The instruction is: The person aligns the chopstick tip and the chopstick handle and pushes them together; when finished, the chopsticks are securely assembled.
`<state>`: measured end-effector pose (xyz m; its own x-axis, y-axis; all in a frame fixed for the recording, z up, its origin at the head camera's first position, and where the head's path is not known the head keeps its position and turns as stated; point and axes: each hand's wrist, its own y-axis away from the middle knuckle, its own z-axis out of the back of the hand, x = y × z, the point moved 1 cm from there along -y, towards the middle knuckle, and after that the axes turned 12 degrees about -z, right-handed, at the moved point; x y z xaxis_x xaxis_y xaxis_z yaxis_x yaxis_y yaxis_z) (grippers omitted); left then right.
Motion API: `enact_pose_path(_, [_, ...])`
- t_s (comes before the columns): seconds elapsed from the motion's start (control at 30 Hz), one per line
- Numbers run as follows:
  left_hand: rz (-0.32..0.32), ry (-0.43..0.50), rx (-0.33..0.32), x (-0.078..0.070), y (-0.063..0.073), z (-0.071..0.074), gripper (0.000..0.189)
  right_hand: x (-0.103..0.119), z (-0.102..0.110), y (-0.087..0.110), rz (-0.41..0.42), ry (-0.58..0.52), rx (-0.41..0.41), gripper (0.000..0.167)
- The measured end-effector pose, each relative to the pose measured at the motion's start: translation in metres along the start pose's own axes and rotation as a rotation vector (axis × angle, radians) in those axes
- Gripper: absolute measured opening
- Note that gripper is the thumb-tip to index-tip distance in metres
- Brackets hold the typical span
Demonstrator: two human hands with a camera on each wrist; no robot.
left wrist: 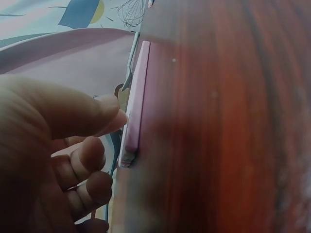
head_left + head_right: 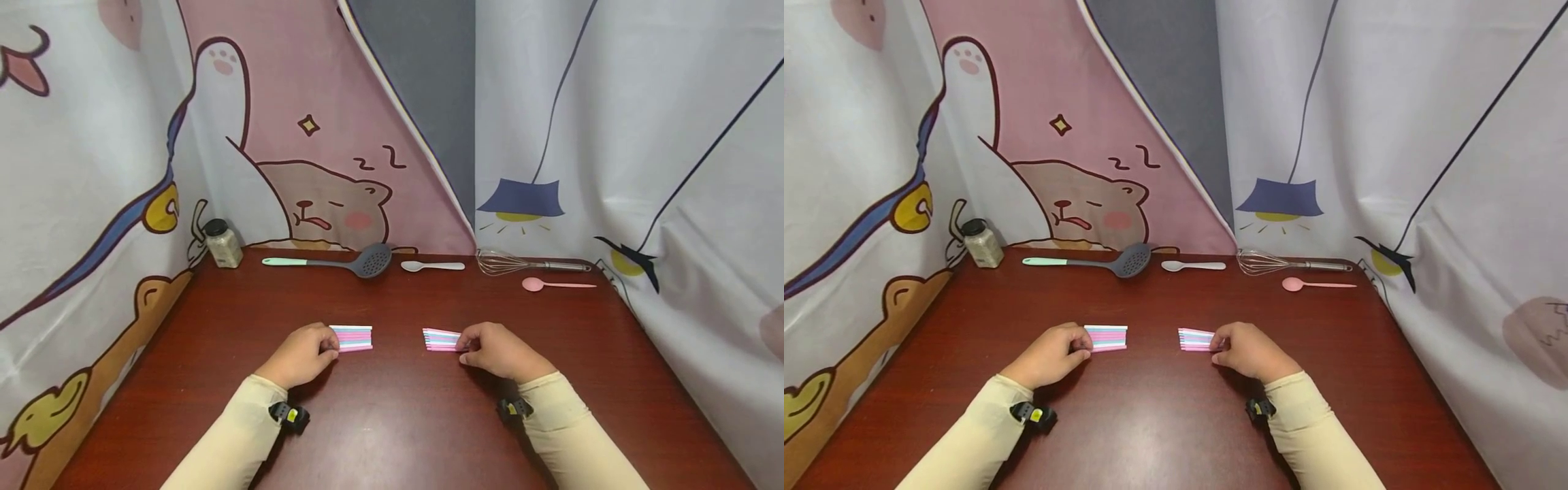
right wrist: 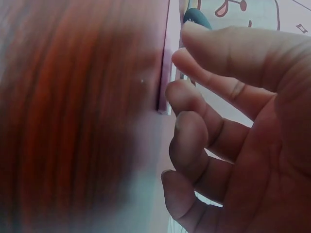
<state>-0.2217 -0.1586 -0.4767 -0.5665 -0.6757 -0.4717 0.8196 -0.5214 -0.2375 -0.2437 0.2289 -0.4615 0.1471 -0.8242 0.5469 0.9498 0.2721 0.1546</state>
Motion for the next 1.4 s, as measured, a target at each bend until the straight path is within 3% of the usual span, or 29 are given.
enact_pose_path(0.3, [0.055, 0.012, 0.022, 0.001, 0.001, -0.001, 0.015, 0.001, -0.001, 0.001, -0.025, 0.030, -0.002, 0.018])
enact_pose_path(0.53, [0.096, -0.009, 0.050, 0.000, 0.000, -0.002, 0.021, 0.003, -0.001, 0.002, -0.043, 0.129, -0.009, 0.025])
enact_pose_path(0.67, [0.092, -0.015, 0.058, -0.001, -0.001, -0.002, 0.023, 0.007, 0.000, 0.003, -0.030, 0.139, 0.009, 0.023])
enact_pose_path(0.77, [0.058, 0.035, 0.043, -0.002, -0.001, -0.003, 0.022, 0.010, 0.000, 0.004, -0.002, 0.097, 0.018, 0.021])
enact_pose_path(0.83, [0.031, 0.105, 0.023, -0.004, -0.001, -0.004, 0.020, 0.012, -0.002, 0.004, 0.014, 0.017, 0.039, 0.019])
enact_pose_path(0.93, [0.000, 0.265, 0.001, -0.009, -0.002, -0.007, 0.015, 0.014, -0.007, 0.003, 0.033, -0.206, 0.141, 0.011])
enact_pose_path(1.03, [0.002, 0.452, 0.004, -0.014, -0.003, -0.014, 0.008, 0.016, -0.016, 0.000, -0.019, -0.506, 0.290, 0.005])
enact_pose_path(1.13, [0.029, 0.627, 0.009, -0.018, -0.005, -0.022, 0.001, 0.017, -0.026, -0.003, -0.102, -0.750, 0.372, 0.013])
enact_pose_path(1.4, [0.122, 0.912, -0.059, -0.010, -0.006, -0.036, 0.008, 0.013, -0.044, -0.009, -0.194, -1.053, 0.396, 0.010])
